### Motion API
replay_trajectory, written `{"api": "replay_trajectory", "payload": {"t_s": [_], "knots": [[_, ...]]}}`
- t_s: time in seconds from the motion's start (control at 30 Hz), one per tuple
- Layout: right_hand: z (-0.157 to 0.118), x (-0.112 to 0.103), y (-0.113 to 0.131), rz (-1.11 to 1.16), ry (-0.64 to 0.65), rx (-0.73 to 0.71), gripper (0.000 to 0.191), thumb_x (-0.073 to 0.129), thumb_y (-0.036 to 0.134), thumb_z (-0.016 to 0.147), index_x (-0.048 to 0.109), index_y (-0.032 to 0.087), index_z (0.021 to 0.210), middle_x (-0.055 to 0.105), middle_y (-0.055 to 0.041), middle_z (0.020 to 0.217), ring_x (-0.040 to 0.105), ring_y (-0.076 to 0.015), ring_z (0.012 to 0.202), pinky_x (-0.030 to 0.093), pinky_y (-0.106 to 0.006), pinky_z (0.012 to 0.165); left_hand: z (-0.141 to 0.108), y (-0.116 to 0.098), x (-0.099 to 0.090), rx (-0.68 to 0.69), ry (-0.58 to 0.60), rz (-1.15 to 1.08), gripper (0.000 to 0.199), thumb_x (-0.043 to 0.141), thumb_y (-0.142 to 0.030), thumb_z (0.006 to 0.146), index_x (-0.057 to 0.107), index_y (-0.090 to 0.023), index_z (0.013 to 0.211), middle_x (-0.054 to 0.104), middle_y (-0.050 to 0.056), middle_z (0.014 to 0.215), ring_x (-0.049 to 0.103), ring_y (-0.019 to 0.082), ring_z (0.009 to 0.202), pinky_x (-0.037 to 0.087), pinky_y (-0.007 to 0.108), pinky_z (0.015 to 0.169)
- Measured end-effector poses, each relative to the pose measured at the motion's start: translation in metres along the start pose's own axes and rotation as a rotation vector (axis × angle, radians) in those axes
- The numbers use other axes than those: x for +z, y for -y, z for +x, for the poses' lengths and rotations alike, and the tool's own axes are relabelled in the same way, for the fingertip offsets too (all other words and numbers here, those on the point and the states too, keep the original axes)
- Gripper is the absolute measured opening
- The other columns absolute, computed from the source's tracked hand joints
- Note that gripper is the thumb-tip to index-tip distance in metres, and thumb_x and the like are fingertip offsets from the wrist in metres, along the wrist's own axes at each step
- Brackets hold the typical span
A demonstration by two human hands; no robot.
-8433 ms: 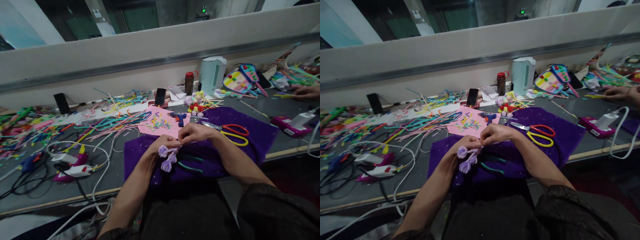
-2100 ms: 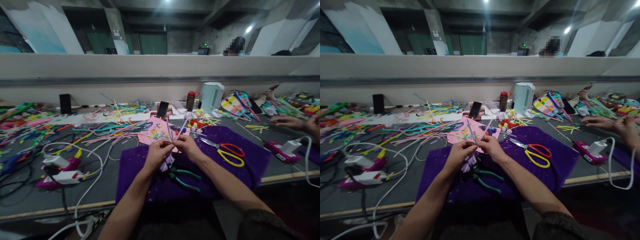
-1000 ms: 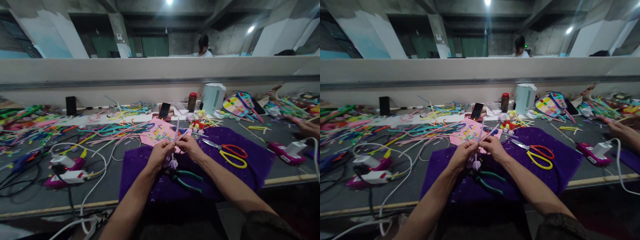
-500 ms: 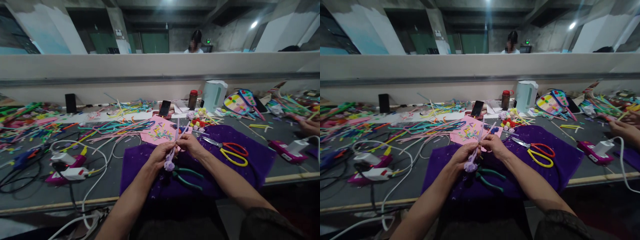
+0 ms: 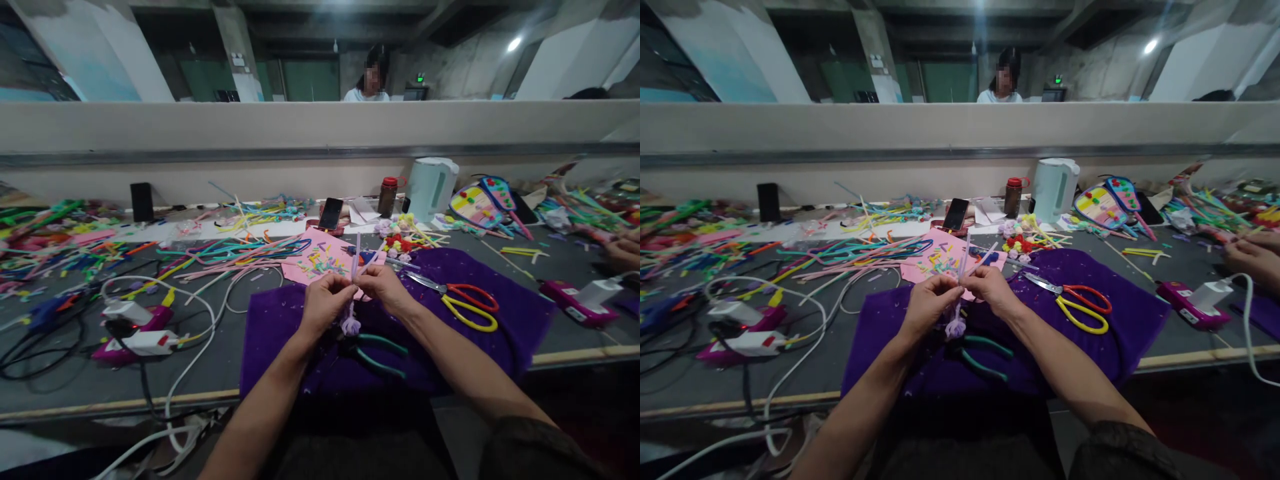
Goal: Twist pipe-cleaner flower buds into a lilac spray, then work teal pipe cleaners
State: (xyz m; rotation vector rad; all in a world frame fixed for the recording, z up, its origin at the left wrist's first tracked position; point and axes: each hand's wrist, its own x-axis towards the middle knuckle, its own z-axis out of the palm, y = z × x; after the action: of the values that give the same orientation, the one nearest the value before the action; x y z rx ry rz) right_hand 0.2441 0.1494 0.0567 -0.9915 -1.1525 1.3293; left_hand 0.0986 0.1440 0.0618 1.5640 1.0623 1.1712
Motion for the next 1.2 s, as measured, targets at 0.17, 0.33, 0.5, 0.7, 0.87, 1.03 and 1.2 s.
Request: {"api": "replay_trajectory", "payload": {"t_s": [0.17,0.33,0.5,0.7,0.87,1.03,1.2], "knots": [[-0.001,0.002,0.0,-0.063,-0.035,-0.003,0.023,0.068,0.031,0.056,0.053,0.014,0.055,0.038,0.0075,0.039,0.029,-0.004,0.035,0.021,-0.019,0.035,-0.004,0.001,0.0,0.119,-0.091,0.292,0.014,0.058,-0.032,0.066,0.065,-0.02,0.068,0.059,-0.001,0.061,0.049,0.011,0.057,0.034,0.021,0.057],[-0.002,0.001,-0.003,-0.156,-0.055,-0.034,0.023,0.067,0.032,0.057,0.056,0.013,0.056,0.043,0.0056,0.042,0.032,-0.005,0.037,0.024,-0.02,0.037,-0.005,0.001,-0.002,0.174,-0.082,0.405,0.014,0.054,-0.031,0.069,0.064,-0.021,0.066,0.056,-0.002,0.058,0.045,0.01,0.055,0.031,0.021,0.055],[0.0,0.0,-0.007,-0.039,0.014,-0.065,0.017,0.066,0.028,0.058,0.056,0.013,0.059,0.042,0.0065,0.043,0.03,-0.0041,0.037,0.019,-0.02,0.038,-0.001,-0.002,-0.003,0.005,0.004,0.101,0.015,0.057,-0.03,0.066,0.059,-0.016,0.06,0.048,-0.004,0.05,0.038,0.008,0.046,0.028,0.021,0.048],[0.003,0.0,-0.008,0.067,0.09,-0.065,0.016,0.066,0.025,0.059,0.056,0.013,0.059,0.036,0.0078,0.04,0.024,-0.003,0.035,0.014,-0.02,0.037,0.005,-0.002,-0.004,-0.22,0.14,-0.283,0.018,0.063,-0.029,0.062,0.056,-0.012,0.06,0.05,-0.003,0.047,0.031,0.004,0.039,0.021,0.019,0.042],[0.003,-0.004,-0.002,0.071,0.107,-0.033,0.015,0.066,0.024,0.059,0.055,0.013,0.058,0.038,0.0072,0.04,0.027,-0.0033,0.035,0.016,-0.02,0.037,0.006,0.005,-0.005,-0.316,0.276,-0.468,0.027,0.064,-0.037,0.064,0.058,-0.011,0.068,0.053,-0.001,0.055,0.039,0.005,0.043,0.025,0.019,0.043],[0.003,-0.004,-0.002,0.054,0.116,0.011,0.02,0.065,0.03,0.06,0.056,0.013,0.057,0.04,0.0059,0.039,0.029,-0.0035,0.033,0.016,-0.019,0.035,0.007,0.006,-0.009,-0.401,0.314,-0.523,0.026,0.068,-0.033,0.06,0.059,-0.01,0.066,0.049,-0.002,0.051,0.038,0.005,0.042,0.026,0.019,0.044],[0.006,-0.007,0.002,0.014,-0.081,-0.065,0.032,0.058,0.043,0.069,0.053,0.014,0.055,0.037,0.0058,0.04,0.026,-0.0034,0.032,0.012,-0.02,0.034,0.009,0.004,-0.008,-0.231,0.072,-0.367,0.026,0.069,-0.035,0.057,0.059,-0.012,0.064,0.045,-0.005,0.047,0.033,0.003,0.04,0.022,0.018,0.042]]}}
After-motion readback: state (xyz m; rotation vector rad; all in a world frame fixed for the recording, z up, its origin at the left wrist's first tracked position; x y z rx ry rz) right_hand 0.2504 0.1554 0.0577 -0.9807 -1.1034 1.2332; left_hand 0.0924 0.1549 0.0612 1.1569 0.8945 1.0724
